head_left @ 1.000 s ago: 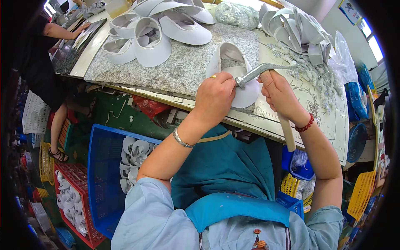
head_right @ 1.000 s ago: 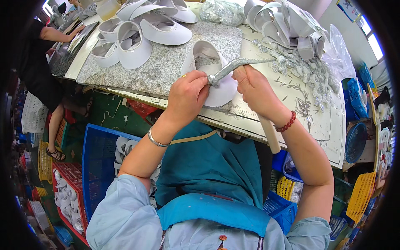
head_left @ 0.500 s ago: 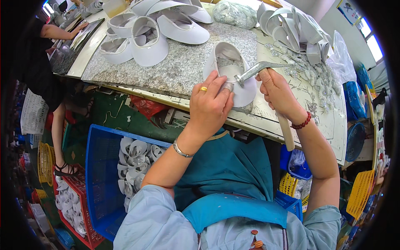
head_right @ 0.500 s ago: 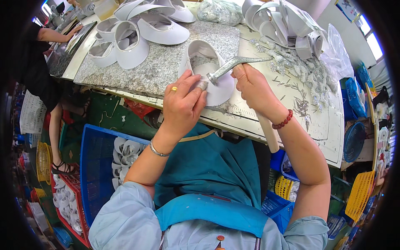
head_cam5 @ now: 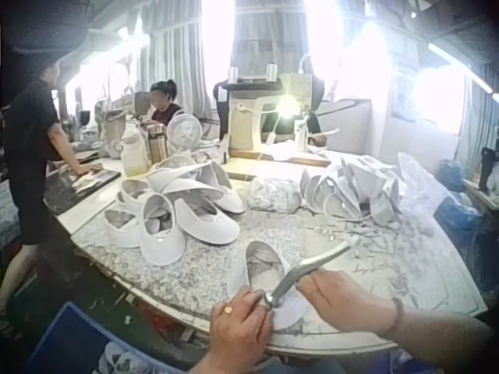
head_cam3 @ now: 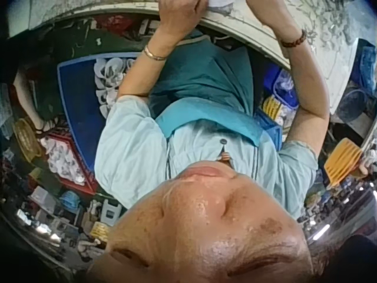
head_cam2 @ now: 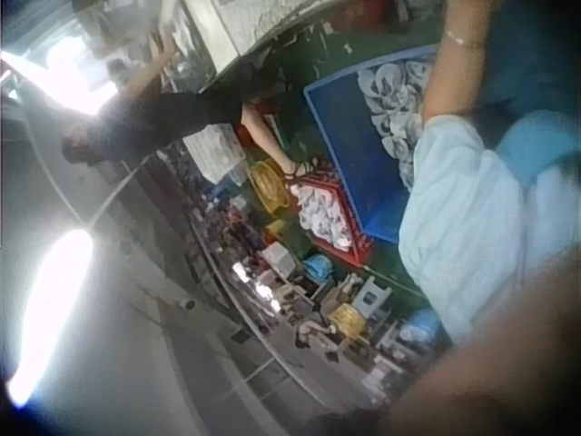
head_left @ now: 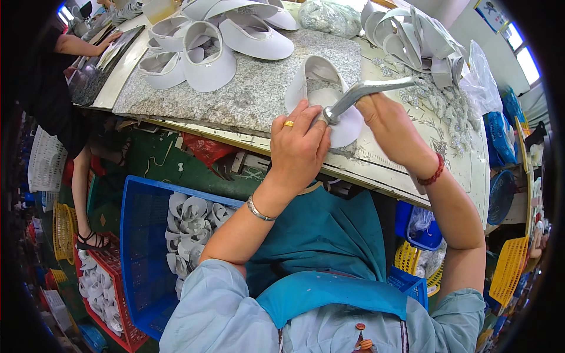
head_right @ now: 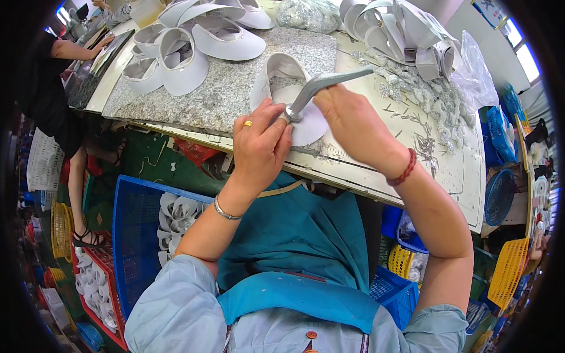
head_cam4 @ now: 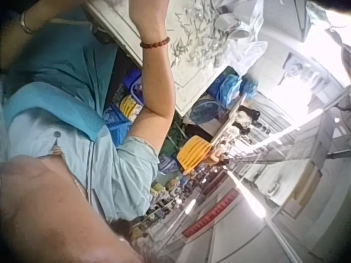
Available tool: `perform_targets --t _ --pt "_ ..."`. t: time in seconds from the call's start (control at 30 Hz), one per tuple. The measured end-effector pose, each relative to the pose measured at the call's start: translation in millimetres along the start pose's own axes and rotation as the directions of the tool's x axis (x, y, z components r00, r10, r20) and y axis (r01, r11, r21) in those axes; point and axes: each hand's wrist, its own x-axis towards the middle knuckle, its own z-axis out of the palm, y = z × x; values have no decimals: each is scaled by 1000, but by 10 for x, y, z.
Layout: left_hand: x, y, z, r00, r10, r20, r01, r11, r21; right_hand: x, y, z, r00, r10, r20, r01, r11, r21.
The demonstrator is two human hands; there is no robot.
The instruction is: The person attaches decorative rhinestones to shoe uppers by hand and hammers the assembled pieces flat with a hammer.
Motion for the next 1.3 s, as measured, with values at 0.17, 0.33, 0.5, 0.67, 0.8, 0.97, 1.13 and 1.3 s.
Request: perform_targets --t 0.17,0.33,0.5,0.67,0.8,0.97,1.13,1.3 --pt "-6 4 -1 1000 10 13 -10 1000 -2 -50 6 -196 933 358 19 -357 922 149" --pt "-10 37 -32 999 4 48 -6 999 44 -129 74 -83 999 47 -23 -49 996 -76" --pt "-14 144 -63 995 -21 95 15 998 65 -126 47 -66 1000 -15 -15 13 989 -145" --pt "-27 176 -26 994 -52 91 46 997 68 -74 -24 -110 999 -17 48 28 969 -245" --pt "-42 174 9 995 -54 85 48 996 70 -43 -133 -117 997 19 71 5 946 -325" --pt "-34 174 12 997 -36 70 29 996 87 -37 -245 -108 949 -267 168 311 708 -635" --pt "-38 156 15 997 -32 65 27 996 79 -100 -137 -69 957 -235 170 287 696 -658" --pt "-40 159 4 997 -42 63 38 998 53 -181 -176 -59 969 -247 15 204 765 -610"
